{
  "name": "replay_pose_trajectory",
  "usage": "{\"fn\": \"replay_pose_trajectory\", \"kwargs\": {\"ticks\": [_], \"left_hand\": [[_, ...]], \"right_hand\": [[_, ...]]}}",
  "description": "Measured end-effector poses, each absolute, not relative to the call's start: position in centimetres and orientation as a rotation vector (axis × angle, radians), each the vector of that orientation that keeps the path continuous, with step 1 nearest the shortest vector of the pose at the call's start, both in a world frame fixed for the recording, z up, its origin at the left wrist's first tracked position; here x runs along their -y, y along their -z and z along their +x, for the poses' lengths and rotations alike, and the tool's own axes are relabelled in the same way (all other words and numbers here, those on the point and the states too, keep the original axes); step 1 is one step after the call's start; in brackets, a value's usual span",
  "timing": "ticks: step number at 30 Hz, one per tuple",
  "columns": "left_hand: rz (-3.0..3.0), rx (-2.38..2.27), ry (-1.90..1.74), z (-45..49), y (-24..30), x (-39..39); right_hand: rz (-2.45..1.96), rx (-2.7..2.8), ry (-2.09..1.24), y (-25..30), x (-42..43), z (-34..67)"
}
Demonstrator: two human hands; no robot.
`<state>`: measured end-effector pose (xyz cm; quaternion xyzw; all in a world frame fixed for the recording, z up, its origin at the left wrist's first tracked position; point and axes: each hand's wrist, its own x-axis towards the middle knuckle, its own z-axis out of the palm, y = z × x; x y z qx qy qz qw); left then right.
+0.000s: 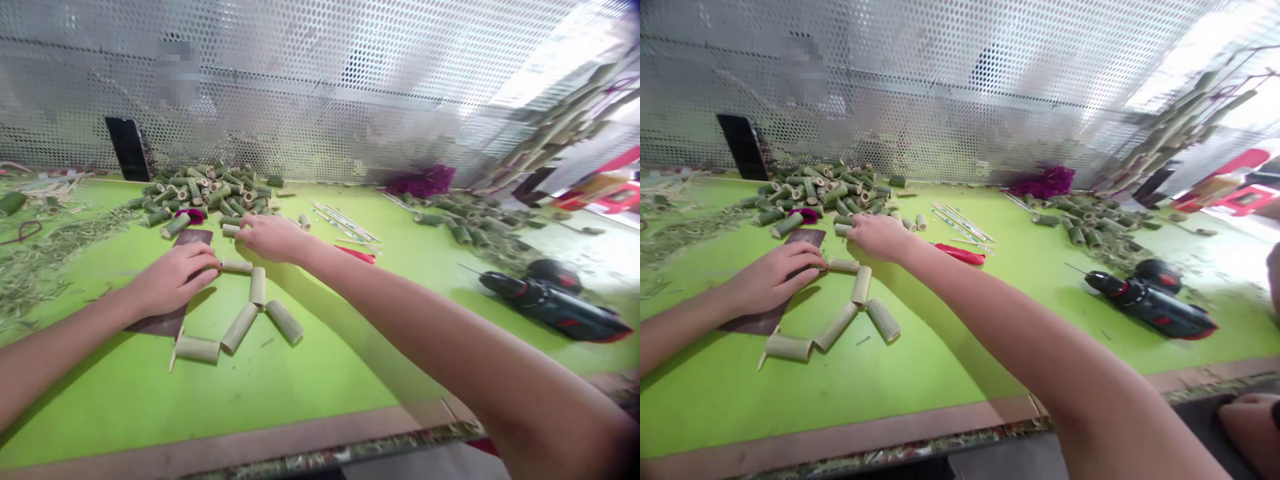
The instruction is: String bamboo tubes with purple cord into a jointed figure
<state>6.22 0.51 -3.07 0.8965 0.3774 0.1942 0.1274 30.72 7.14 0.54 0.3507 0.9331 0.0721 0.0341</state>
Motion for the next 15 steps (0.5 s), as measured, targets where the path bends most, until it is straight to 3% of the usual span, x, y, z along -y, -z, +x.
{"fn": "replay_pose_trajectory", "kwargs": {"ticks": [9,15], "left_hand": [[2.698,-1.054,-0.587,6.0,3.0,-0.3],[2.703,-1.039,-0.659,5.8,3.6,-0.7]], "right_hand": [[1.332,-2.867,-0.094,-0.3,-9.0,29.2],[1.561,-3.082,0.080,-3.9,-3.6,33.8]]}}
